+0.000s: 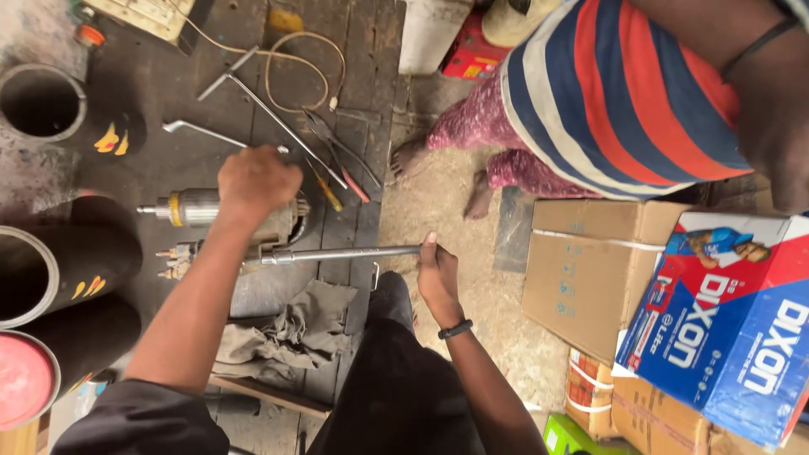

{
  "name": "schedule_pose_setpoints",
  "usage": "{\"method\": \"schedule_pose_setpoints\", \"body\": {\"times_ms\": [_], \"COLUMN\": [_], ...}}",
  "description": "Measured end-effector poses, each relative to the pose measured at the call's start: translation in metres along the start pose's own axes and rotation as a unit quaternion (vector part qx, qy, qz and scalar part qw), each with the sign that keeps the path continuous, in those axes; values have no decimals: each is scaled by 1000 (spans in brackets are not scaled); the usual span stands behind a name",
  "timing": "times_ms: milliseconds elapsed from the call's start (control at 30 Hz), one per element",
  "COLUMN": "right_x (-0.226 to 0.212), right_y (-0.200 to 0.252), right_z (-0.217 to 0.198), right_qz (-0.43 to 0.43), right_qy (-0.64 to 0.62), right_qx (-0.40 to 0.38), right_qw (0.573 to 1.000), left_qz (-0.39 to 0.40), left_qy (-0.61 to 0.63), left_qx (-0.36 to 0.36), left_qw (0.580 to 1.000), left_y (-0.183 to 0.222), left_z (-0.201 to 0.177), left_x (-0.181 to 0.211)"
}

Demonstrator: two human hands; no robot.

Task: Disassembling and inspecting a motorcycle starter motor on a workbench.

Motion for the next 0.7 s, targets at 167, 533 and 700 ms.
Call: {"method": "schedule_pose_setpoints", "body": {"times_ms": [167,533,700], "right_x": [-5,7,7], "right_y": [-3,5,7], "right_z": [1,8,14], "right_qz": [-29,-3,-18], "right_qy": [4,-117,-95], "right_qx": [-2,-18,-14], "right_qw": [1000,993,995], "left_qz": [18,16,31], "left_qy": [-15,3,10], "left_qx": [28,32,32], "left_qw": [999,999,999], "left_y": [-5,1,1], "left_z": [3,-2,-4], "left_x": [-5,-1,1]}}
Point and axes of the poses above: each hand's wrist, its own y-axis away from the middle knuckle, its own z-axis out of the palm, x = y × z, the point moved 5 cm from there along -y, towards the middle knuckle, and after that the axes turned 4 degrees about -z, right-handed, at the moved point
